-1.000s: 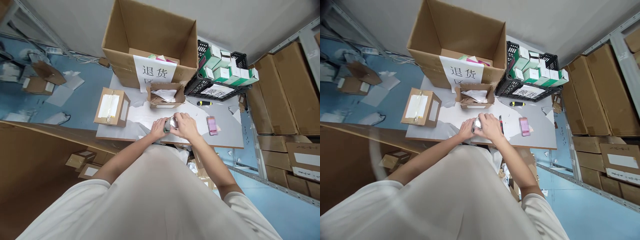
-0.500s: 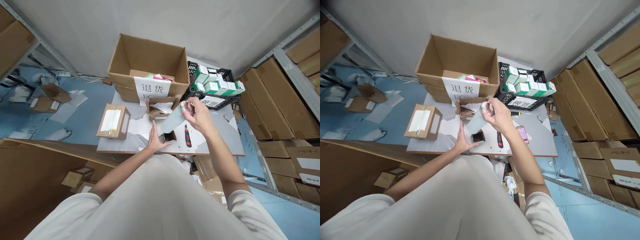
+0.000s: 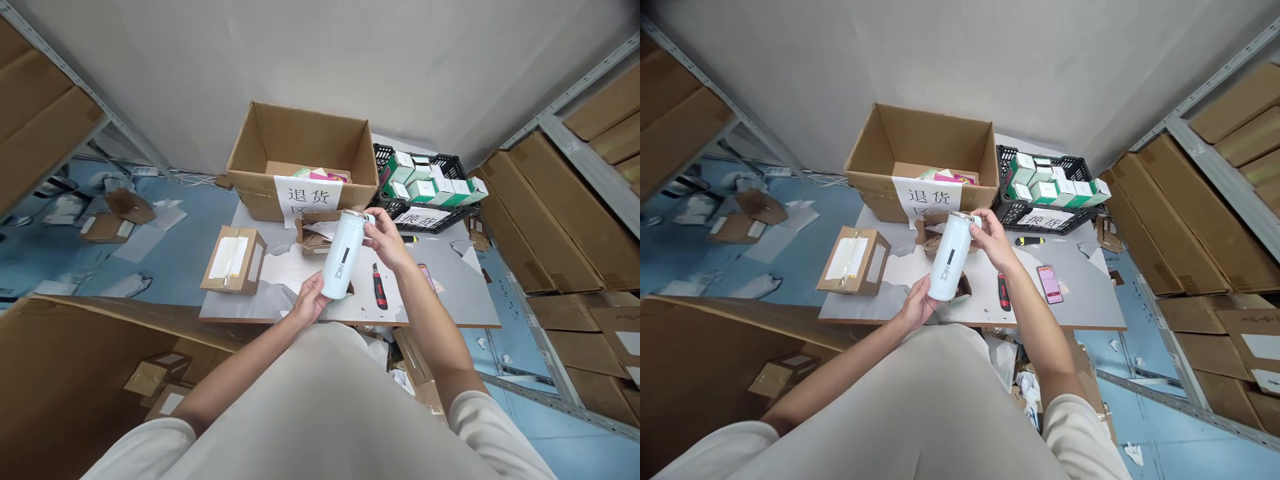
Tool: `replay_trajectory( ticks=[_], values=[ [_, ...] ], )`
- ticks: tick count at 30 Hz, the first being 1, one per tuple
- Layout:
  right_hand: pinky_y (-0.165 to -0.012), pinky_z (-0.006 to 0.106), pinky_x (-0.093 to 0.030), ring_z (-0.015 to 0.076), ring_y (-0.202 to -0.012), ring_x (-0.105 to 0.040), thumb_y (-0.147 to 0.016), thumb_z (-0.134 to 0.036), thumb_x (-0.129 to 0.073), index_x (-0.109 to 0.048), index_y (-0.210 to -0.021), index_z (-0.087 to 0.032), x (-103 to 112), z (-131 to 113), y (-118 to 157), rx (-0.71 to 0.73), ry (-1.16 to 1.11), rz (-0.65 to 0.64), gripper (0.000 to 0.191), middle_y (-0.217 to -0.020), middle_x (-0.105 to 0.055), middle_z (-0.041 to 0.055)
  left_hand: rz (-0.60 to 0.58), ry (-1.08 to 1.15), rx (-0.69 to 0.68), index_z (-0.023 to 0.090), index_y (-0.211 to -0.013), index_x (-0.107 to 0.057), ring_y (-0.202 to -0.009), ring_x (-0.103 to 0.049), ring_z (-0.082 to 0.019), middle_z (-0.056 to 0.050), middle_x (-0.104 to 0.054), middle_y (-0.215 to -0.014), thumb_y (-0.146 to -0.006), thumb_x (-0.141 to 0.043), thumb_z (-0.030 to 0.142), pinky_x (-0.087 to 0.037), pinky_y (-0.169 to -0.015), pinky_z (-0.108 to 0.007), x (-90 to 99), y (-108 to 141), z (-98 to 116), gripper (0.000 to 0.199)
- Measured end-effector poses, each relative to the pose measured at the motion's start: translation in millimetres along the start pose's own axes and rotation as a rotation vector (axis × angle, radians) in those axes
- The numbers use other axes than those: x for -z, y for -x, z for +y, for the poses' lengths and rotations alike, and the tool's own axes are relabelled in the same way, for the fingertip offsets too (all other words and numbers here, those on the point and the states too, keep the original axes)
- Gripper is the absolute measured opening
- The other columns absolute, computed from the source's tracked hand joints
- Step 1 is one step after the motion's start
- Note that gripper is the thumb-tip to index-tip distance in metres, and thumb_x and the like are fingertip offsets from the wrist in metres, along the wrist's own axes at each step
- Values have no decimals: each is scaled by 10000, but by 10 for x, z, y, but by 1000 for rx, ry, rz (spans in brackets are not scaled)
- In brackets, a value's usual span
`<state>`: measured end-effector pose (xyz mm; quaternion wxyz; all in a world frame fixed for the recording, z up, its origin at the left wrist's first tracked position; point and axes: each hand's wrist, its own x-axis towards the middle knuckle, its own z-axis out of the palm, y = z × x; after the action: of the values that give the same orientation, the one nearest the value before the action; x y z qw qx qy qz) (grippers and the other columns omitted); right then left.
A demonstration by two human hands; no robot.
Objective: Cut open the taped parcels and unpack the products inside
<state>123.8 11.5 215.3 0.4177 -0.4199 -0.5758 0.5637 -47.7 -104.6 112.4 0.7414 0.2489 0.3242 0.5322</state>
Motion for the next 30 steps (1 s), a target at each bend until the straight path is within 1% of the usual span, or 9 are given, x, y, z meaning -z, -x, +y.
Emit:
replay_trajectory(
  ticks=[6,16,18,20,22,24,26,28,30],
  values=[
    [-694,321,-547,137,-762,-566,-791,-506,-630,-464,-1036,-296,-6,45,9,-13,-35,35,363,-891,-552,-19,-5,28,24,166,-1114,-627,-1021,-644,-293,-114,-692,-1059,-757,-659,580,-547,-823,-450,4,-23,-44,547],
    [-662,285,-528,147,-788,-561,-810,-564,-580,-455,-1051,-300,-29,113,-20,51,42,89,379,-889,-543,-10,4,-64,22,204,-1231,-544,-1133,-588,-289,-131,-631,-1199,-784,-566,660,-531,-856,-421,-74,-9,-77,639],
    [-647,276,-520,149,-792,-558,-810,-569,-578,-454,-1049,-302,-27,109,-26,73,63,103,380,-901,-545,-5,25,-104,-48,237,-1289,-481,-1166,-565,-279,-126,-567,-1294,-711,-661,644,-522,-882,-401,-79,-17,-111,729],
    [-652,273,-518,151,-810,-560,-799,-576,-591,-457,-1051,-301,-17,85,-24,91,77,119,396,-939,-554,3,98,-170,-154,270,-1310,-422,-1182,-551,-261,-114,-495,-1372,-594,-801,548,-506,-914,-376,-74,-23,-138,856],
    [-675,283,-524,159,-855,-567,-774,-610,-601,-459,-1070,-299,-7,44,-14,118,81,101,451,-1020,-563,21,166,-207,-204,273,-1280,-414,-1157,-565,-246,-106,-489,-1373,-555,-848,465,-502,-919,-370,-64,-19,-142,866],
    [-706,305,-532,179,-923,-570,-757,-668,-569,-458,-1106,-298,-4,-3,-2,138,81,37,520,-1124,-554,43,134,-157,-122,242,-1232,-451,-1059,-621,-245,-112,-567,-1280,-639,-779,517,-514,-887,-402,-53,1,-123,732],
    [-715,320,-536,193,-962,-569,-772,-699,-508,-453,-1129,-303,-13,-32,5,127,93,-19,537,-1178,-544,51,38,-54,11,190,-1186,-511,-906,-671,-251,-125,-658,-1116,-722,-637,644,-521,-839,-436,-47,34,-97,662],
    [-692,315,-534,189,-939,-575,-805,-667,-484,-454,-1122,-311,-33,-27,2,97,110,-21,478,-1153,-558,42,-30,23,107,142,-1129,-576,-774,-682,-251,-138,-704,-966,-753,-500,741,-515,-807,-444,-49,68,-86,711],
    [-658,300,-526,178,-892,-578,-818,-605,-524,-468,-1099,-313,-54,7,-8,78,104,10,409,-1099,-575,29,-50,53,146,119,-1085,-619,-716,-676,-246,-149,-716,-910,-759,-438,777,-507,-792,-432,-55,94,-93,757]
  ],
)
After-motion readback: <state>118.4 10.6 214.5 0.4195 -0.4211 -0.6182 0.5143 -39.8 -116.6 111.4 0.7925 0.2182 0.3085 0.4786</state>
